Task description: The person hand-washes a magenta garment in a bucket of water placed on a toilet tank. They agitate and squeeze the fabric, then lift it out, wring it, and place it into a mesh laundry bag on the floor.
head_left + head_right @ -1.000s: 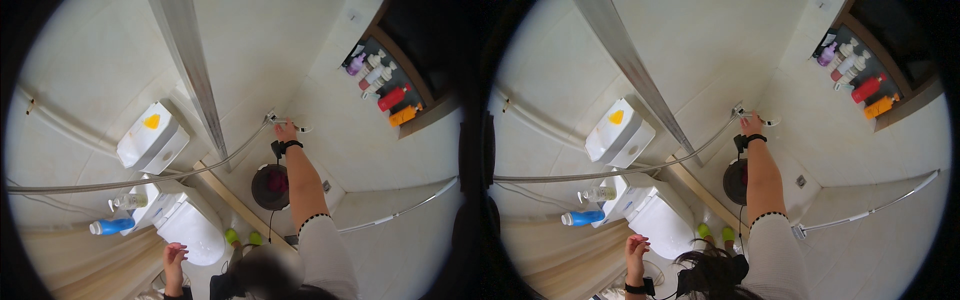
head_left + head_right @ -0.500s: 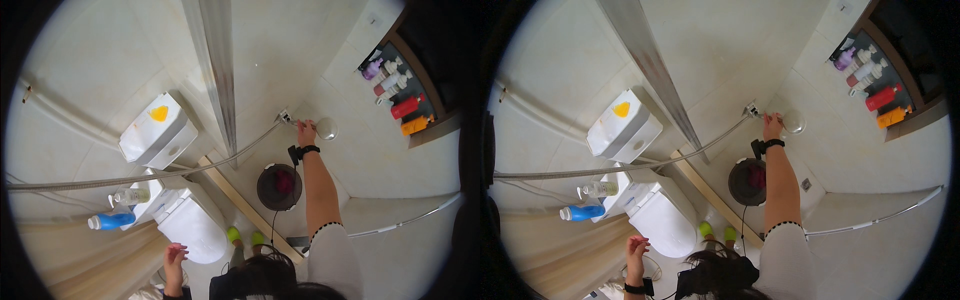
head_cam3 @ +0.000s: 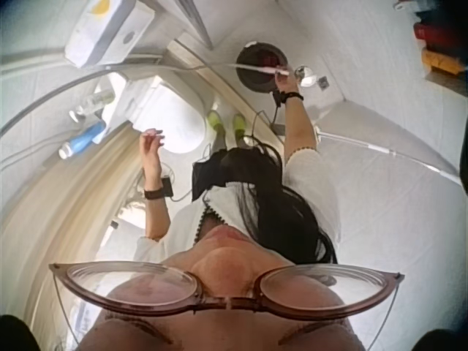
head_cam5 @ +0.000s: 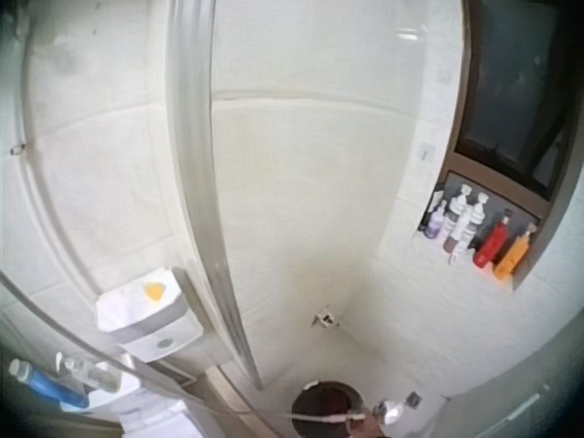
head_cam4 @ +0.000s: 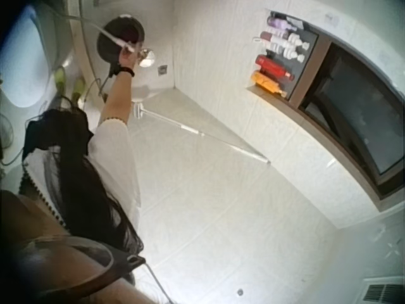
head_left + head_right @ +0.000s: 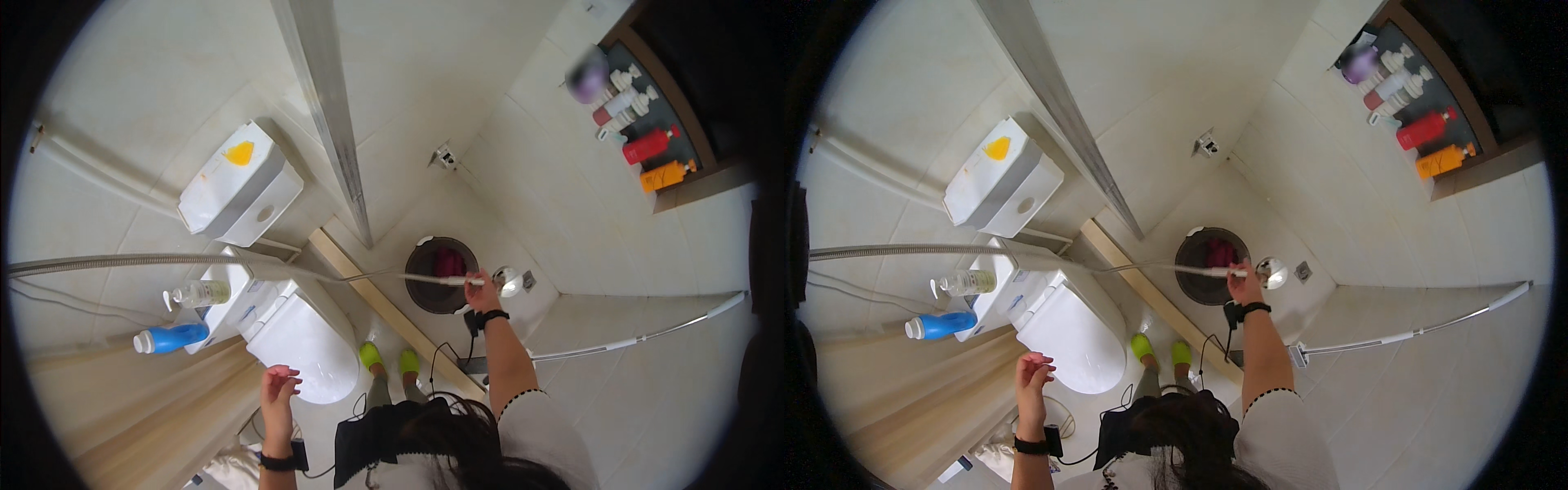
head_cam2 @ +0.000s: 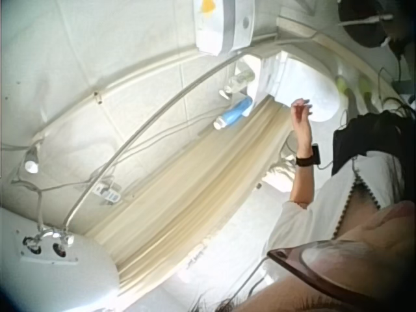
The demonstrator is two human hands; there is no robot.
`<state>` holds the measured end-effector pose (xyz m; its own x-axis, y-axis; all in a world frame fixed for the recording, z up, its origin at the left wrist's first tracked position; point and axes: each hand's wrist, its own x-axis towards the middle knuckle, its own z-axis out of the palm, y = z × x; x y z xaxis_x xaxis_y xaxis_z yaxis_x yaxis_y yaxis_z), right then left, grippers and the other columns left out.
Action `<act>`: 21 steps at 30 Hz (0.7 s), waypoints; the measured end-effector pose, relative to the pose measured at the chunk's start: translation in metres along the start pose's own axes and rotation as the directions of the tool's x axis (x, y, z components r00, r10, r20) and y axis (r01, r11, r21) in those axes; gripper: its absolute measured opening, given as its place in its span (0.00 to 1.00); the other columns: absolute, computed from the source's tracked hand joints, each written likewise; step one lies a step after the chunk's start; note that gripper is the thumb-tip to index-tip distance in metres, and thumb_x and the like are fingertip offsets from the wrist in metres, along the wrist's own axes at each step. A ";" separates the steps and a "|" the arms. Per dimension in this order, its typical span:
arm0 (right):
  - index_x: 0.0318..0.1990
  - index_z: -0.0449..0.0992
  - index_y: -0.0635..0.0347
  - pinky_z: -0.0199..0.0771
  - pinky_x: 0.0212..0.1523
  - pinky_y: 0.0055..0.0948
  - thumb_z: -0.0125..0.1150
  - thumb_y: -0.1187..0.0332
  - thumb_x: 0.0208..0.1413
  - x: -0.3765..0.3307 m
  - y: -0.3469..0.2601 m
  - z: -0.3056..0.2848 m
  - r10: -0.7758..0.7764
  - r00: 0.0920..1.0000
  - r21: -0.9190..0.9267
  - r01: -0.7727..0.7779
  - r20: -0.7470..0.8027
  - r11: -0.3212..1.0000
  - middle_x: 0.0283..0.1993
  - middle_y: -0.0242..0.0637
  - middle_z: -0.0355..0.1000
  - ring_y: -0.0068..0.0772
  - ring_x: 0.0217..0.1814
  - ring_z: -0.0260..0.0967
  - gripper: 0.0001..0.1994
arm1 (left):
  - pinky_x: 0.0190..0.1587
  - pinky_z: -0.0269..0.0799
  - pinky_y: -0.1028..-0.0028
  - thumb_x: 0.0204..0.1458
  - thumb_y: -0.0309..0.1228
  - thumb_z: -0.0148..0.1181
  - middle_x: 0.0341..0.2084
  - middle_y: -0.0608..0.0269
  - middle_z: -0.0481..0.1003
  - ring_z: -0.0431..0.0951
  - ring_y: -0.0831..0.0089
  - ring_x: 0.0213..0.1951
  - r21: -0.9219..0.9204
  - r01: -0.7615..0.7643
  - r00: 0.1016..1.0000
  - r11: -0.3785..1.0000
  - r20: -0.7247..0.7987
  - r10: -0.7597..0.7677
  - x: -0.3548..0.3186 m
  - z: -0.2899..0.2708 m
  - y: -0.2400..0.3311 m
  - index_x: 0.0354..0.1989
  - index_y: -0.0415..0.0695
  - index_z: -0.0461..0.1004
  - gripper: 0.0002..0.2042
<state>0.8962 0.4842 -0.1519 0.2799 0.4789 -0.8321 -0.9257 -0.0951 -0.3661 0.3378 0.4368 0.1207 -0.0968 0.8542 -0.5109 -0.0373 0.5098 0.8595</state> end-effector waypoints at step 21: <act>0.33 0.76 0.56 0.67 0.21 0.19 0.59 0.61 0.58 -0.273 -0.005 -0.166 -0.076 0.997 -0.476 0.060 -0.015 0.877 0.33 0.38 0.82 0.20 0.20 0.63 0.09 | 0.41 0.73 0.75 0.62 0.22 0.56 0.42 0.65 0.80 0.79 0.74 0.42 -0.034 -0.196 0.978 0.980 0.072 0.198 -0.204 0.034 0.040 0.50 0.46 0.72 0.10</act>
<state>0.8665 0.2095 0.0075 0.3533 0.4719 -0.8078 -0.6744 -0.4700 -0.5695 0.3898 0.2862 0.2584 -0.0302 0.9432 -0.3308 -0.0518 0.3290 0.9429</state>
